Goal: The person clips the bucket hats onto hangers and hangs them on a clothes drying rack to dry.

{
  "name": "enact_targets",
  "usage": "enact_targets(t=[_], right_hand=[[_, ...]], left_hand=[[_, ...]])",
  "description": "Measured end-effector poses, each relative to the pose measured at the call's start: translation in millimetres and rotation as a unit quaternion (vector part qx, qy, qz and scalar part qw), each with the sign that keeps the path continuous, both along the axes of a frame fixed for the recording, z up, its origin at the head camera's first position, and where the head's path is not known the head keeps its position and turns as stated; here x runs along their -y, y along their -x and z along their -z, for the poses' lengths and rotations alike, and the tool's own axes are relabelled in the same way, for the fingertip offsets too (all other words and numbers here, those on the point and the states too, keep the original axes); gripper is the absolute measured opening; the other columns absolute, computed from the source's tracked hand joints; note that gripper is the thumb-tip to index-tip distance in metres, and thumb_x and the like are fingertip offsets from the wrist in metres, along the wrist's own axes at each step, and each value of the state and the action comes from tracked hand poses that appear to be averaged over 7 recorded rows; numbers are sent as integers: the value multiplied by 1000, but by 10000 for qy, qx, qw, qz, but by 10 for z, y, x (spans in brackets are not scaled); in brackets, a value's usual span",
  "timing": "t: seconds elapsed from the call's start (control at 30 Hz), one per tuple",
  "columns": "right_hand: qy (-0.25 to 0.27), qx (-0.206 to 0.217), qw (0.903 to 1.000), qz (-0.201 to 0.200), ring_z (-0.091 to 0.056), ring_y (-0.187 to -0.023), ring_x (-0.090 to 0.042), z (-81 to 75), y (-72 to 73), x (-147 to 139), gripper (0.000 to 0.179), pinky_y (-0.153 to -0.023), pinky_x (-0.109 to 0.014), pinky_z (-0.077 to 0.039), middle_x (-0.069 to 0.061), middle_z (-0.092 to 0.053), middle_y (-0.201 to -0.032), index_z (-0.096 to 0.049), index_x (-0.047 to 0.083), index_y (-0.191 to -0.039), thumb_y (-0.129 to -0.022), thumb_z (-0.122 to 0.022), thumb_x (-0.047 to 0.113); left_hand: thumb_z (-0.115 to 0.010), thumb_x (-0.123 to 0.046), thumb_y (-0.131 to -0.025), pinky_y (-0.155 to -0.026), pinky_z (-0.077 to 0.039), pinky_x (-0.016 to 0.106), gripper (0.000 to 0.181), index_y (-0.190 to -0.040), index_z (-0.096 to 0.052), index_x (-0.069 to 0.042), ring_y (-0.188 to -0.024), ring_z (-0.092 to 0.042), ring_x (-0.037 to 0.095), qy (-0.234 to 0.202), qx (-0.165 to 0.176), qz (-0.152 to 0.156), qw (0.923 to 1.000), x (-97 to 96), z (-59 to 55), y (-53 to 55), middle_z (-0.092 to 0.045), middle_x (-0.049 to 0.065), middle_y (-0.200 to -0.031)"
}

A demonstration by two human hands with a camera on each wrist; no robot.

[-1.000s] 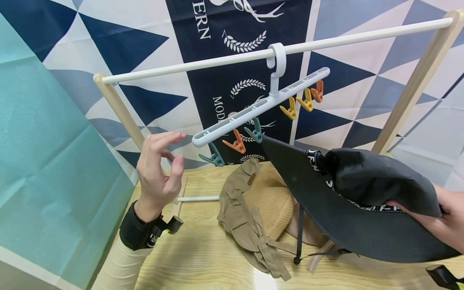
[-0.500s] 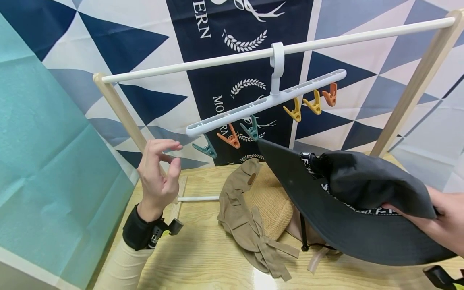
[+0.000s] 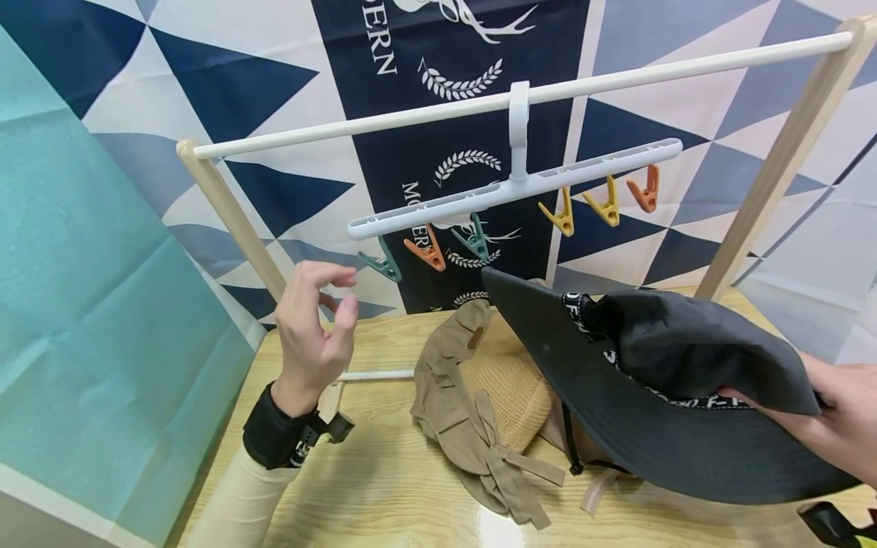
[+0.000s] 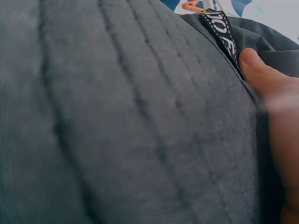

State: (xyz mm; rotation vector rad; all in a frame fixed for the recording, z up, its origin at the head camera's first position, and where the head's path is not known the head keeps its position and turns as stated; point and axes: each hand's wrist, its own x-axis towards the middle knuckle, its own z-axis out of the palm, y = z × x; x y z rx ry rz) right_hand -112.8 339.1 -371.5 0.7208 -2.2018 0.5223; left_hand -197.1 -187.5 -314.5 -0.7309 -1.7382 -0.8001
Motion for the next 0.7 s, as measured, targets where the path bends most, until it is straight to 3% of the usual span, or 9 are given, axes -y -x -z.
enact_targets(t=[0.2, 0.4, 0.53, 0.7], right_hand=[[-44, -60, 9999, 74, -26, -56, 19, -13, -3, -16, 79, -56, -18, -16, 23, -30, -66, -68, 4, -98, -105, -44, 79], [-20, -111, 9999, 78, -22, -55, 19, -17, 5, -11, 76, -56, -18, -14, 21, -27, -65, -66, 7, -95, -105, -44, 79], [-37, -150, 9998, 79, -22, -55, 19, -21, 8, -8, 77, -56, -17, -14, 21, -27, -65, -66, 7, -94, -105, -44, 79], [-29, -147, 9999, 45, -22, -54, 19, -21, 12, -2, 76, -56, -17, -14, 21, -27, -65, -67, 6, -95, -106, -45, 78]], left_hand=[[-51, -52, -109, -76, -44, 8, 63, -130, -70, 4, -100, -68, 38, -305, 673, -225, 9970, 104, -164, 138, -74, 26, -111], [-52, -42, -106, -77, -43, 6, 60, -141, -66, 4, -108, -68, 41, 3, 1214, -391, 9918, 158, -287, 237, -77, 27, -126], [-52, -37, -106, -75, -42, 8, 61, -151, -62, 3, -112, -69, 41, 221, 1701, -469, 9841, 190, -354, 274, -77, 26, -134], [-51, -38, -109, -73, -40, 19, 65, -163, -53, -2, -122, -68, 38, 335, 2397, -299, 9698, 235, -413, 321, -74, 22, -147]])
